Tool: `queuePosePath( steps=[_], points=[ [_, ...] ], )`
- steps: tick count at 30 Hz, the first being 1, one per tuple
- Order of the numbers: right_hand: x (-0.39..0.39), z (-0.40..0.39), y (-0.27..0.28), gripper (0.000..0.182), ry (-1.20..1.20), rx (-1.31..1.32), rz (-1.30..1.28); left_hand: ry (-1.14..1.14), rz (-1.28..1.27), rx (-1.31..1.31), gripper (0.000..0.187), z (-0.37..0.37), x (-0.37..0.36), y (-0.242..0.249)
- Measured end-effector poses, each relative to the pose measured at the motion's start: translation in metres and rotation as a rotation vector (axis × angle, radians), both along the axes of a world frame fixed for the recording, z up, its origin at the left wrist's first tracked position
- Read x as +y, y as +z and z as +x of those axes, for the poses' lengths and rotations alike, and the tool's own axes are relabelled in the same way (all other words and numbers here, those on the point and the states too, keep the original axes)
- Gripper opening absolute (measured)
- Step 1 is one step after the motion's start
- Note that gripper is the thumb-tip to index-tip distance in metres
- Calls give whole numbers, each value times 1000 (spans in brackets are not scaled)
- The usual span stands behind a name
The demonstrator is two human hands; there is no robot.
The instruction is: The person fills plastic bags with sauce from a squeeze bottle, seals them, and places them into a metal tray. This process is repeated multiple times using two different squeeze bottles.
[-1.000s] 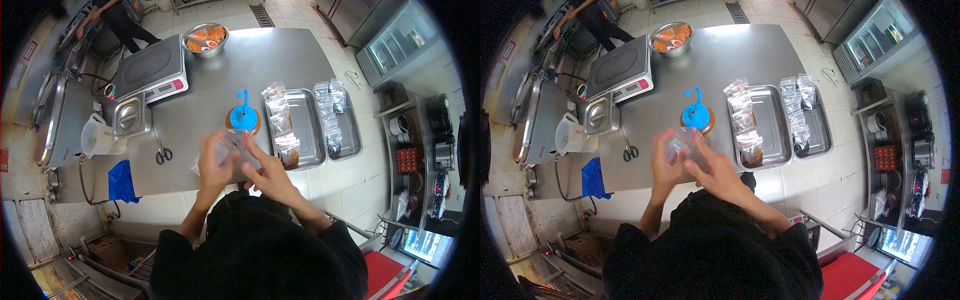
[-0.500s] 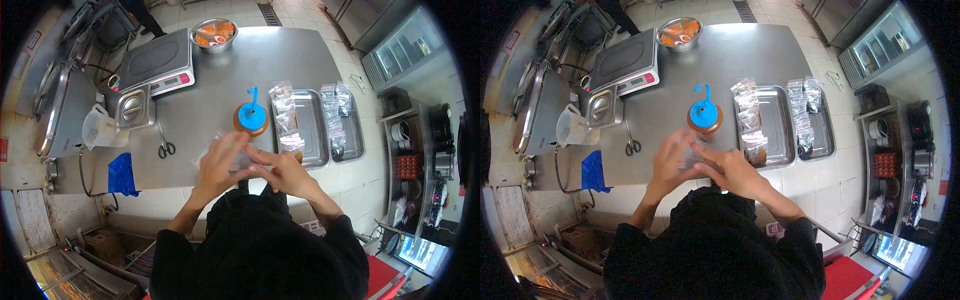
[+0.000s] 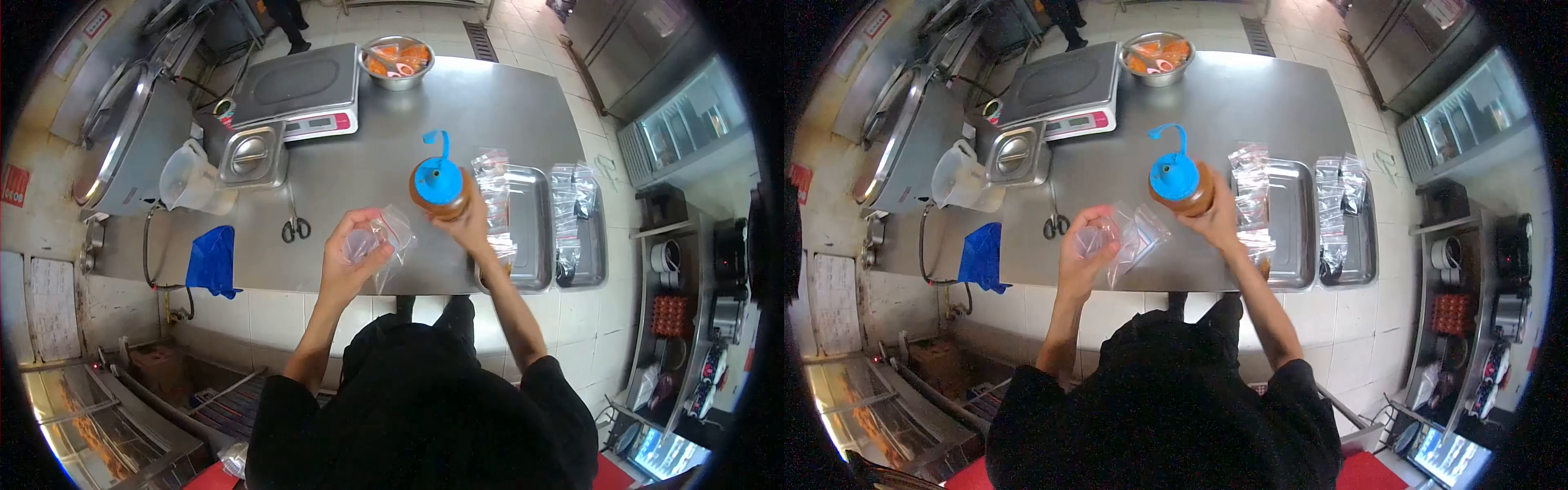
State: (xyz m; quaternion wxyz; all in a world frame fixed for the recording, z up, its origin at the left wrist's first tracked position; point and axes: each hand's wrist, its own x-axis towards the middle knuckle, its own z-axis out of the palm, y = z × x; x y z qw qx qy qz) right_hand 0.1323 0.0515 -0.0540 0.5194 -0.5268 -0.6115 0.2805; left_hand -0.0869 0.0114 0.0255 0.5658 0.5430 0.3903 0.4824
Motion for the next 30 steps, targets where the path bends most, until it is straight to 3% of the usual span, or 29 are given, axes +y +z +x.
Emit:
queuePosePath(
  steps=[2,5,6,8,12,18,19,25,30],
  points=[
    [10,14,19,77,35,-99,206,16,-13,-61,44,-4,-5,6],
    [16,29,93,70,89,-351,477,-20,-5,-65,44,-8,-7,11],
    [16,33,110,70,90,-353,479,-46,20,-51,44,-9,-8,14],
    [13,40,141,64,76,-683,606,-74,51,-40,45,-7,-9,22],
    [4,47,182,56,84,-863,617,-108,69,-102,44,-4,-10,28],
    [-6,48,222,32,19,-1215,881,-192,47,-107,40,6,-11,46],
    [-9,46,229,24,0,-1244,903,-187,48,-97,39,7,-11,46],
    [-13,44,236,20,23,-1262,877,-225,51,-73,35,9,-9,48],
    [-11,43,187,29,46,-1151,740,-164,22,-51,31,8,-8,35]
  ],
)
